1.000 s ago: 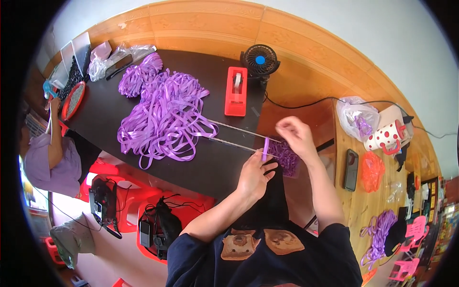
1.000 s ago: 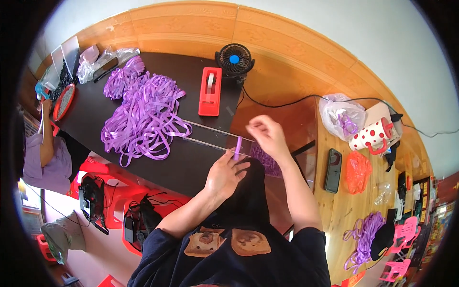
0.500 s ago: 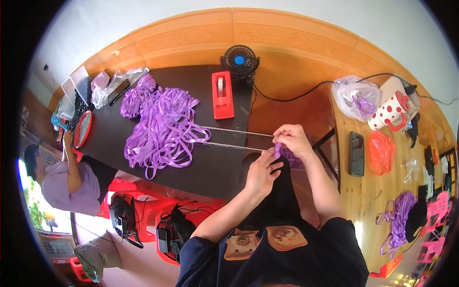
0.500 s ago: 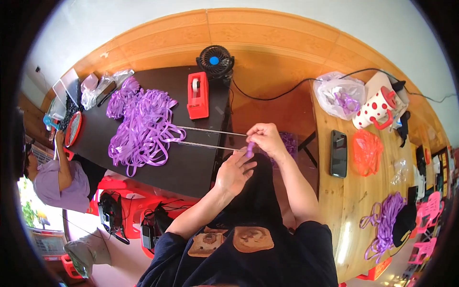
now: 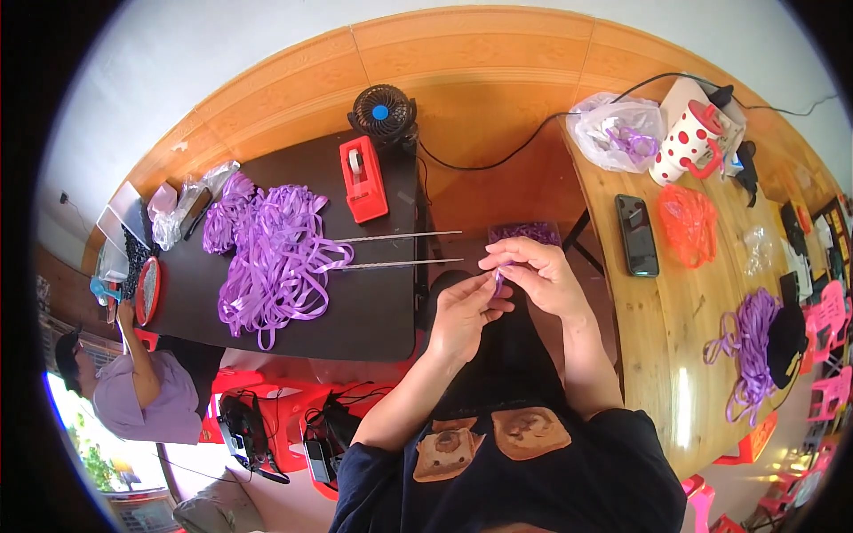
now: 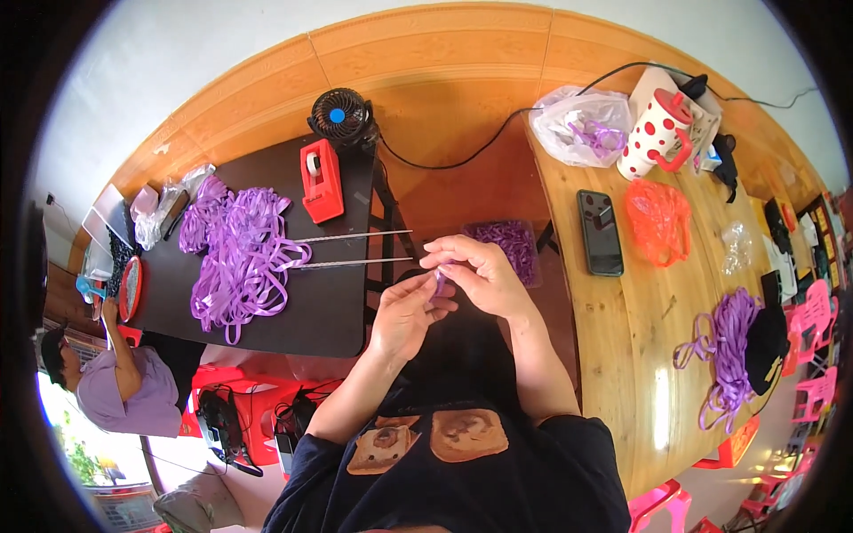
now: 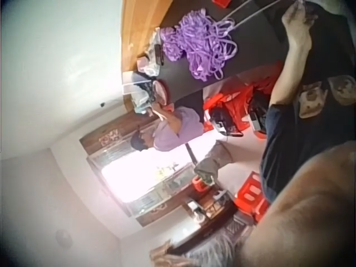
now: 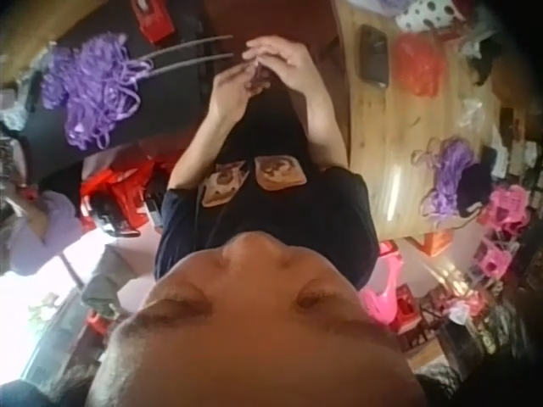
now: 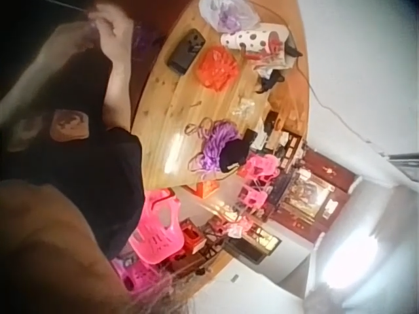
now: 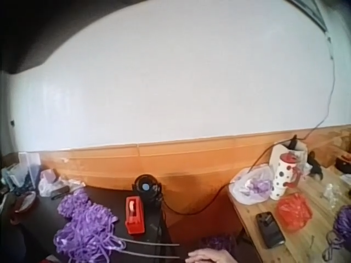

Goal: The recorder is making decorative flowers or bows by wrapping long purple ribbons around a metal frame and securing segments with adhesive tape.

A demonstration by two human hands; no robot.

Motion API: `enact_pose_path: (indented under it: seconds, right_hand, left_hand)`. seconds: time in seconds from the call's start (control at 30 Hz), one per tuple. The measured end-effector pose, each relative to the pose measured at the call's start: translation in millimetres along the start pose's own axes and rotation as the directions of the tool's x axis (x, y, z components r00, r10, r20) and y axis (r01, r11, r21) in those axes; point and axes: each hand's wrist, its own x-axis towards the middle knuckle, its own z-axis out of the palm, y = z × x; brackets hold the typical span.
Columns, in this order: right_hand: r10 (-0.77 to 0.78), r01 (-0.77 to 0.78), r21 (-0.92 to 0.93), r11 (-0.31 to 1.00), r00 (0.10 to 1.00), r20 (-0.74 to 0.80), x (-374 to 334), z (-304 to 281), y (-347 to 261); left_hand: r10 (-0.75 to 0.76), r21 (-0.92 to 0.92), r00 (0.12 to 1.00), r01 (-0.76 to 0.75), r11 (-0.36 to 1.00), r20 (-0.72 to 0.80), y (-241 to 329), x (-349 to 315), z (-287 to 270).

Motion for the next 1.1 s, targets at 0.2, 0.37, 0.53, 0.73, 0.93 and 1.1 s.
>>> enact_pose_path:
  seconds: [0.2,0.37,0.53,0.73,0.93,1.1]
  right_hand:
    - [-0.118,0.109,-0.102,0.989,0.99,-0.078,-19.3,4.0,-17.3]
    - [-0.142,0.144,0.045,0.989,0.989,-0.041,-37.4,5.5,-22.7]
    - [-0.206,0.208,0.111,0.972,0.978,-0.031,-57.8,5.6,-28.8]
    - [-0.219,0.225,0.19,0.956,0.974,-0.054,-80.0,8.2,-30.3]
    - [-0.292,0.296,0.131,0.946,0.955,-0.052,-89.1,10.1,-36.8]
    - [-0.377,0.383,0.028,0.923,0.917,-0.131,-93.5,12.4,-40.9]
  left_hand:
    - [0.148,0.042,0.989,-0.148,0.988,0.0,3.6,-23.8,10.3]
    - [0.247,0.1,0.969,-0.244,0.965,-0.019,-0.2,-42.8,16.4]
    - [0.326,0.208,0.945,-0.326,0.922,0.031,-9.4,-61.6,22.2]
    - [0.383,0.207,0.923,-0.383,0.9,0.038,-22.3,-84.8,34.3]
    - [0.48,0.374,0.872,-0.48,0.794,0.1,-22.8,-96.1,46.8]
    - [0.441,0.39,0.891,-0.447,0.805,0.11,-22.0,-85.9,47.5]
